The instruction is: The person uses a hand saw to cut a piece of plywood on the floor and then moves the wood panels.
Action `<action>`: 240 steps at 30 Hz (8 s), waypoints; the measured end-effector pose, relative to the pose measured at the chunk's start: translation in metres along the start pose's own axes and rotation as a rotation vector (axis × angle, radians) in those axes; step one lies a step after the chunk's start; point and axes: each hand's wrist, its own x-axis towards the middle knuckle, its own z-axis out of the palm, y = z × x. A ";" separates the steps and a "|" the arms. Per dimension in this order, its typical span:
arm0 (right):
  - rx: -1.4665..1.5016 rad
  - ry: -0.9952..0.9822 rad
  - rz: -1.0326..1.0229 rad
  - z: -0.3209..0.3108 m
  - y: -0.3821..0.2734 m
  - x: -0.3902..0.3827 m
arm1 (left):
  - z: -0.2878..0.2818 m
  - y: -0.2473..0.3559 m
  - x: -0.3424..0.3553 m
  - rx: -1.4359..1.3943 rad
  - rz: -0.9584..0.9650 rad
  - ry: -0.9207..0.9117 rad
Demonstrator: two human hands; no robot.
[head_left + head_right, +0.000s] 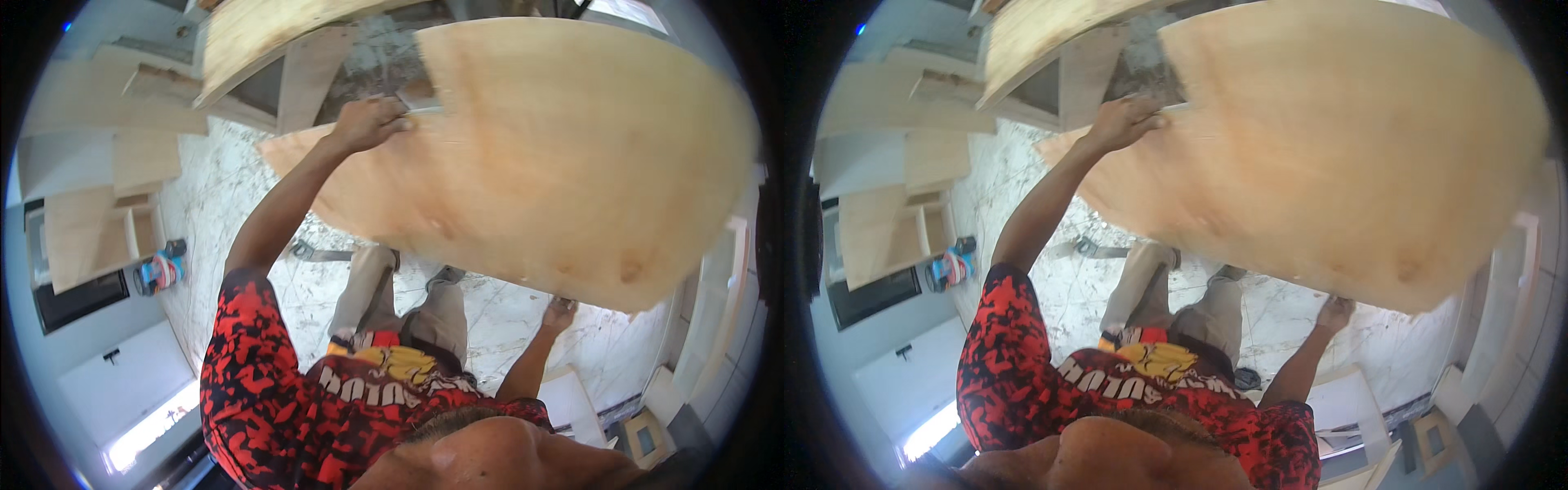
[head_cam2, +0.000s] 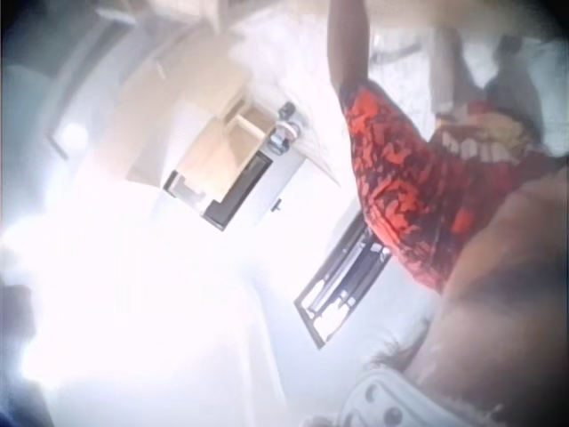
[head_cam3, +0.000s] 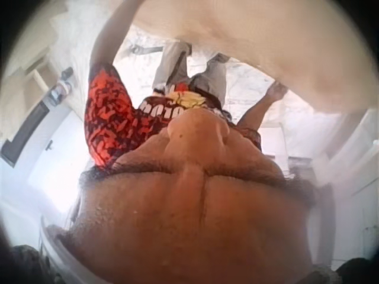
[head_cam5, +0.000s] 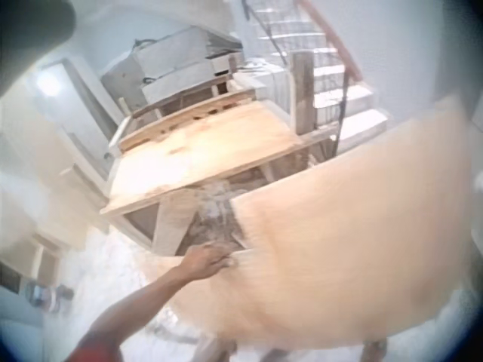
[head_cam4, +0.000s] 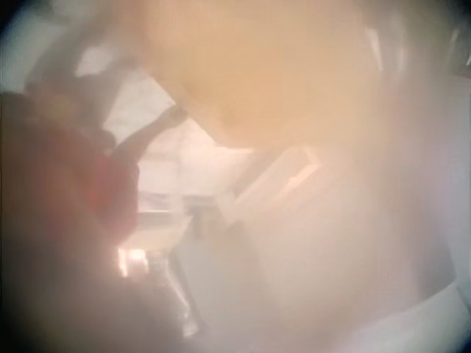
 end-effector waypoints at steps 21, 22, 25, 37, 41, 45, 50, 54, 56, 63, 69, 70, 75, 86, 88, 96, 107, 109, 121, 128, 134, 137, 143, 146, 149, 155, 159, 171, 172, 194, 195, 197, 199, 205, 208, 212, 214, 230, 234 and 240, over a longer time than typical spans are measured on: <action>-0.119 0.077 0.639 -0.229 0.462 -0.002 | 0.381 -0.403 -0.055 0.224 -0.616 -0.298; -0.117 0.036 0.634 -0.236 0.473 0.000 | 0.394 -0.417 -0.059 0.212 -0.614 -0.259; -0.059 -0.019 0.612 -0.259 0.506 0.018 | 0.427 -0.444 -0.053 0.249 -0.573 -0.201; -0.178 -0.059 0.632 -0.186 0.541 0.075 | 0.488 -0.423 -0.126 0.430 -0.658 0.185; -0.117 -0.063 0.622 -0.186 0.556 0.081 | 0.534 -0.246 -0.155 -0.623 -0.525 -0.204; -0.044 -0.192 0.657 -0.136 0.571 0.054 | 0.598 -0.104 -0.232 -1.068 -0.748 -0.777; -0.086 -0.115 0.776 -0.105 0.571 0.070 | 0.683 -0.063 -0.215 -1.731 -0.960 -0.255; -0.113 -0.131 0.833 -0.110 0.577 0.085 | 0.688 -0.038 -0.184 -1.910 -0.947 0.215; -0.120 -0.159 0.891 -0.119 0.572 0.092 | 0.692 -0.029 -0.170 -1.869 -0.953 0.365; -0.359 -0.397 0.883 -0.124 0.562 0.127 | 0.721 -0.024 -0.134 -1.930 -0.881 0.552; -0.725 -0.521 0.688 -0.130 0.545 0.139 | 0.707 -0.017 -0.119 -1.869 -0.988 0.639; -0.831 -0.541 0.627 -0.130 0.535 0.141 | 0.708 -0.019 -0.119 -1.854 -0.960 0.650; -1.944 -0.632 -0.599 -0.239 0.456 0.227 | 0.724 -0.029 -0.117 -1.787 -0.994 0.624; -2.405 -0.935 0.051 -0.272 0.343 0.219 | 0.719 -0.022 -0.107 -1.823 -0.959 0.594; -2.425 -1.160 0.315 -0.257 0.337 0.233 | 0.707 -0.017 -0.108 -1.865 -0.999 0.609; -2.608 -0.848 0.155 -0.242 0.377 0.211 | 0.662 -0.007 -0.108 -1.968 -0.855 0.613; -2.117 -0.127 -0.493 -0.260 0.369 0.250 | 0.604 0.002 -0.104 -2.031 -0.721 0.579; -1.785 0.046 -0.552 -0.225 0.345 0.246 | 0.601 -0.004 -0.111 -2.047 -0.710 0.574; -1.493 -0.643 -0.888 -0.194 0.297 0.015 | 0.645 -0.005 -0.101 -2.018 -0.848 0.561; -1.554 -0.703 -0.351 -0.204 0.324 -0.009 | 0.659 -0.007 -0.091 -1.996 -0.894 0.660; -1.618 -0.856 -0.498 -0.209 0.301 -0.013 | 0.667 -0.008 -0.089 -1.984 -0.905 0.652; -1.631 -0.822 -0.611 -0.222 0.294 -0.016 | 0.676 -0.011 -0.089 -1.970 -0.926 0.613; -1.524 -0.803 -0.268 -0.201 0.295 -0.018 | 0.671 -0.020 -0.082 -1.967 -0.932 0.639; -1.784 -0.872 -0.382 -0.213 0.280 -0.022 | 0.676 -0.023 -0.081 -1.948 -0.845 0.643; -1.866 -0.922 -0.400 -0.209 0.282 -0.015 | 0.675 -0.017 -0.079 -1.887 -0.914 0.634; -1.500 -0.813 -0.247 -0.194 0.341 0.008 | 0.683 -0.023 -0.072 -1.864 -0.948 0.770; -1.882 -0.737 -0.169 -0.217 0.295 -0.019 | 0.675 -0.020 -0.075 -1.888 -1.043 0.825; -2.029 -0.806 -0.287 -0.232 0.316 0.004 | 0.700 -0.037 -0.073 -1.818 -0.938 0.820; -2.080 -0.802 -0.279 -0.230 0.313 -0.002 | 0.705 -0.036 -0.073 -1.847 -0.918 0.832; -1.274 -0.695 -1.028 -0.139 0.391 0.059 | 0.727 -0.042 -0.105 -1.834 -0.989 0.608; -1.246 -0.574 -0.970 -0.159 0.373 0.071 | 0.732 -0.039 -0.101 -1.869 -0.949 0.571; -1.412 -0.296 -0.797 -0.193 0.341 0.096 | 0.741 -0.040 -0.099 -1.910 -0.884 0.503; -1.584 -0.226 -0.803 -0.195 0.333 0.132 | 0.744 -0.048 -0.105 -1.851 -0.855 0.375; -2.365 -0.270 -0.640 -0.316 0.284 0.246 | 0.736 -0.037 -0.125 -1.662 -0.859 0.129; -2.650 -0.296 -0.429 -0.336 0.291 0.248 | 0.742 -0.044 -0.148 -1.406 -0.790 -0.058; -2.136 -0.986 -0.816 -0.311 0.358 0.190 | 0.752 -0.061 -0.175 -1.539 -0.858 -0.088; -2.035 -1.143 -0.662 -0.292 0.400 0.167 | 0.753 -0.069 -0.186 -1.929 -0.864 0.126; -2.778 -0.749 -0.626 -0.289 0.227 0.207 | 0.645 -0.057 -0.159 -2.526 -1.024 0.838; -2.761 -0.358 -0.411 -0.331 0.077 0.158 | 0.683 -0.074 -0.154 -2.270 -1.221 0.794; -2.545 0.299 -0.536 -0.363 -0.082 0.003 | 0.724 -0.074 -0.150 -2.150 -1.241 0.769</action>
